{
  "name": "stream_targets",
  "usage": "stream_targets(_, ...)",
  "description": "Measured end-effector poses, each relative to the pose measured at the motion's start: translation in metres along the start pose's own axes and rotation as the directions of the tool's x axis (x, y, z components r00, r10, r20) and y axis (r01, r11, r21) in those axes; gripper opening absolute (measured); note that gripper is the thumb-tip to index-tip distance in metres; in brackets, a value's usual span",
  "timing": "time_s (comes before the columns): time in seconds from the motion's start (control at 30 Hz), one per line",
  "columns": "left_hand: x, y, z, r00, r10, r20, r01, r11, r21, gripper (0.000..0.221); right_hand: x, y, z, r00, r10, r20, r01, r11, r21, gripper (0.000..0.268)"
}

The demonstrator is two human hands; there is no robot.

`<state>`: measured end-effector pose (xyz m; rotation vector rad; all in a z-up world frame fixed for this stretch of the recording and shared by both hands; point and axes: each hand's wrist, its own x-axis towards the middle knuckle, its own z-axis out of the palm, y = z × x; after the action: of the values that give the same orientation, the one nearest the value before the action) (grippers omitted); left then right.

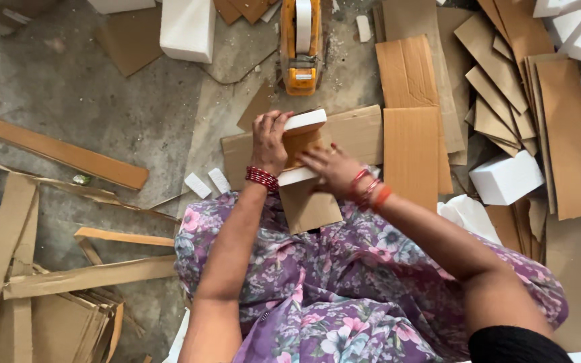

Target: The person assembles small cardboard boxes by inserting white foam inserts and securing the flaps with a tape dispenser. The person repeatedly picks up foam pieces and cardboard, places them together, and tapes the boxes closed.

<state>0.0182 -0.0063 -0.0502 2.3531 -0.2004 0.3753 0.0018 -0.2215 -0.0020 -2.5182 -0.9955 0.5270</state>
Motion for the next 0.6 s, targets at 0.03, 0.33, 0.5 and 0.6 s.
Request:
stream_targets(0.03,-0.001,-0.001,0.002,1.000,0.010,-0.001,-0.010,1.000,0.021,0.055,0.002,-0.008,0.009,0.999,-0.003,0.036,0.007,0.993,-0.116,0.083)
stream_targets(0.33,-0.005,0.006,0.001,0.996,0.072,-0.054,-0.056,0.965,0.255,0.055,0.002,0.002,0.036,0.997,0.071,0.007,-0.066,0.958,-0.279,0.052)
stream_targets(0.5,-0.007,0.004,-0.002,0.988,0.135,-0.070,-0.121,0.976,0.181,0.045,0.001,-0.003,0.049,0.995,0.104,0.000,-0.100,0.962,-0.254,0.047)
stream_targets(0.6,-0.005,0.000,-0.002,0.996,0.083,-0.037,-0.083,0.996,0.021,0.058,0.003,0.005,0.039,0.997,0.073,0.036,-0.068,0.992,-0.110,0.052)
